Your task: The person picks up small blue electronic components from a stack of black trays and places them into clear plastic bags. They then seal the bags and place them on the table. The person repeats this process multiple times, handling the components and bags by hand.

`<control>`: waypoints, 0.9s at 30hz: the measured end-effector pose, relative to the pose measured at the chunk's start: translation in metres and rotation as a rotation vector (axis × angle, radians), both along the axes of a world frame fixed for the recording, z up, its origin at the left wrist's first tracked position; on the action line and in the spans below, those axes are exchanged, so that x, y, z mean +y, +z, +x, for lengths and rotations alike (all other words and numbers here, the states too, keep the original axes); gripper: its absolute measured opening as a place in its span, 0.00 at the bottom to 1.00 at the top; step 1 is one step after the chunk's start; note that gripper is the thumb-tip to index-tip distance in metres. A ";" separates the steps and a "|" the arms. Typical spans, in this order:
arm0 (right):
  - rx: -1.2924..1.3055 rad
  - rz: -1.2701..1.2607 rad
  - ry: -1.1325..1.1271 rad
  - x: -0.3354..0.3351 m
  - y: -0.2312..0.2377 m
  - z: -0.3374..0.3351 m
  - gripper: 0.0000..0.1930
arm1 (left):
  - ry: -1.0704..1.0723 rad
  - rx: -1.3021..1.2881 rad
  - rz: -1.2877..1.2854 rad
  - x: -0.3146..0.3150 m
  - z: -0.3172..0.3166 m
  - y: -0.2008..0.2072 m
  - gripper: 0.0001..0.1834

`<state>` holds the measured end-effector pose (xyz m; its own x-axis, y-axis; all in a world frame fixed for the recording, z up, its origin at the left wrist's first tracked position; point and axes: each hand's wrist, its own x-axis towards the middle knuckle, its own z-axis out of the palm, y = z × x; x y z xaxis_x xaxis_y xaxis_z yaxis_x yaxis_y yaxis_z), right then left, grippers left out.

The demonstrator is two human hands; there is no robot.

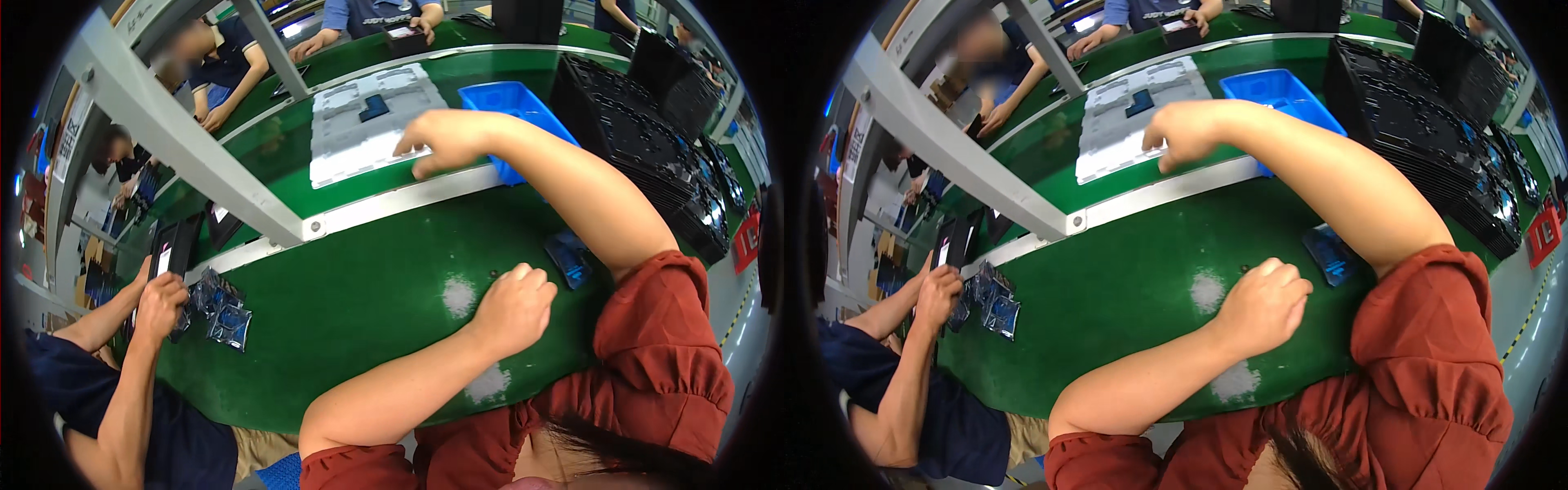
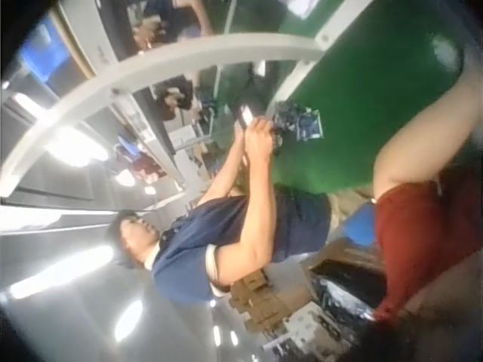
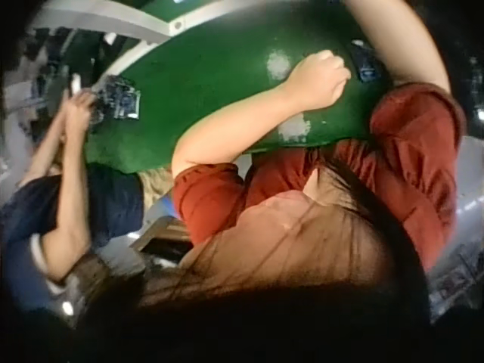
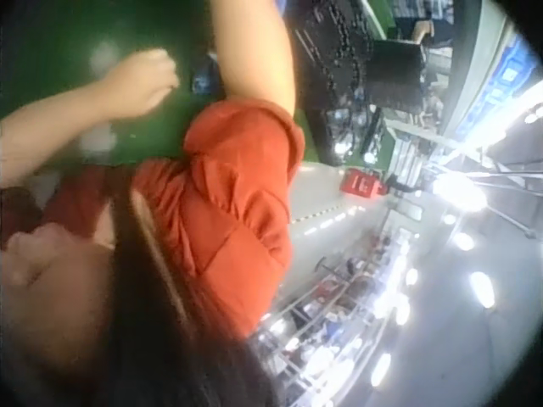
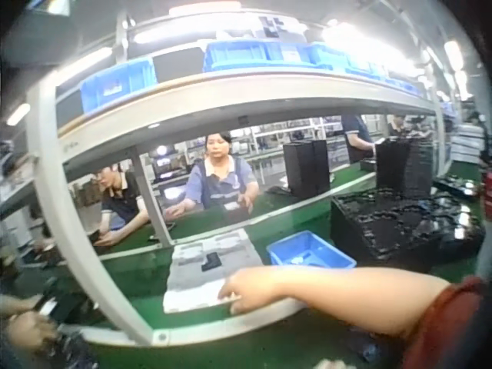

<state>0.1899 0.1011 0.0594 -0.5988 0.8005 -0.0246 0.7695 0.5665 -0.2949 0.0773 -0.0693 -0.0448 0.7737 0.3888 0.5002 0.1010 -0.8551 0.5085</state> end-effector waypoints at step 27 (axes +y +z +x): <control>-0.424 0.081 -0.538 0.079 -0.018 -0.078 0.25 | -0.061 -0.009 -0.245 0.008 0.002 -0.012 0.07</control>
<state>0.1119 0.1804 0.0419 -0.0692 0.9929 -0.0963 0.9894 0.0807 0.1211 0.0795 -0.0608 -0.0568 0.7954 0.4521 0.4036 0.0479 -0.7108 0.7018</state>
